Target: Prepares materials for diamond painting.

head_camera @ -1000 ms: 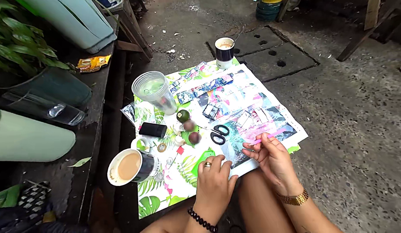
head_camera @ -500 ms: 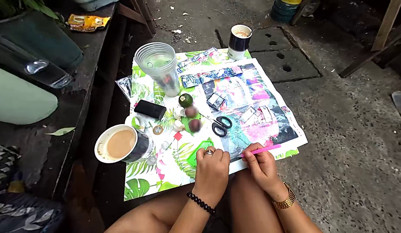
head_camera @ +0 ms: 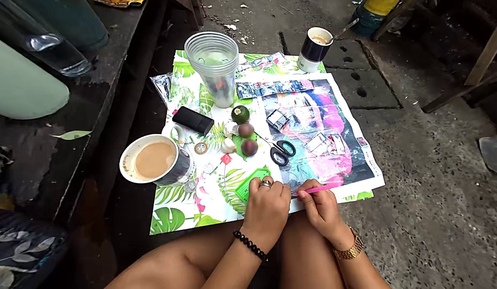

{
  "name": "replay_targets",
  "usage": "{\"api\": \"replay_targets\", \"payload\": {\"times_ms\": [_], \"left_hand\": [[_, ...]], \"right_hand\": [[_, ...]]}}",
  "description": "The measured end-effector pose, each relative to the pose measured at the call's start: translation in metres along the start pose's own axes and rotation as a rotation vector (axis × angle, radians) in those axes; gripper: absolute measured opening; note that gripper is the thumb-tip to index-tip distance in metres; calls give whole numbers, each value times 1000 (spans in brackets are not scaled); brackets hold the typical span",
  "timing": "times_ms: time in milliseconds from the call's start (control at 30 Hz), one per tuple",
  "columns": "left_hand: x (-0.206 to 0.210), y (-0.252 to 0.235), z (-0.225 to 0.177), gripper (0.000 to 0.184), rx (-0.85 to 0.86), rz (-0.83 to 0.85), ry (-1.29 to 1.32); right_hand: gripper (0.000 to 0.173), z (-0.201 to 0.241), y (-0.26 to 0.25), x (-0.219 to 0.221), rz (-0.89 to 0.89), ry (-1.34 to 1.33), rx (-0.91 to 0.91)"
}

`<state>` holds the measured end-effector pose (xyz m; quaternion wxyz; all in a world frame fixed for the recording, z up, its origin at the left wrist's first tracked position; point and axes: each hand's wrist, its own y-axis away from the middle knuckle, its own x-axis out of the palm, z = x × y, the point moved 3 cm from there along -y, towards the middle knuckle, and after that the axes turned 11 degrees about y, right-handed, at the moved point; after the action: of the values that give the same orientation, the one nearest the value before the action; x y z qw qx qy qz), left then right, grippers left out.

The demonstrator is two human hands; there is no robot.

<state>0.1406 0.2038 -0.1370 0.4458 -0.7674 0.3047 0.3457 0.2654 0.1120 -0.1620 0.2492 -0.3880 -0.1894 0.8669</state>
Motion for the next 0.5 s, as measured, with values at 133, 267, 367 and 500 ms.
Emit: {"api": "replay_targets", "payload": {"times_ms": [133,267,367,500], "left_hand": [[0,0,1,21,-6,-15,3],[-1,-1,1,21,-18,-19,0],[-1,-1,1,21,-20,-21,5],[-2,-1,1,20,-26,-23,7]], "right_hand": [[27,0,-1,0,-12,27,0],[26,0,-1,2,-3,36,-6],[26,0,-1,3,-4,45,-7],[26,1,-1,3,3,57,-6]]}}
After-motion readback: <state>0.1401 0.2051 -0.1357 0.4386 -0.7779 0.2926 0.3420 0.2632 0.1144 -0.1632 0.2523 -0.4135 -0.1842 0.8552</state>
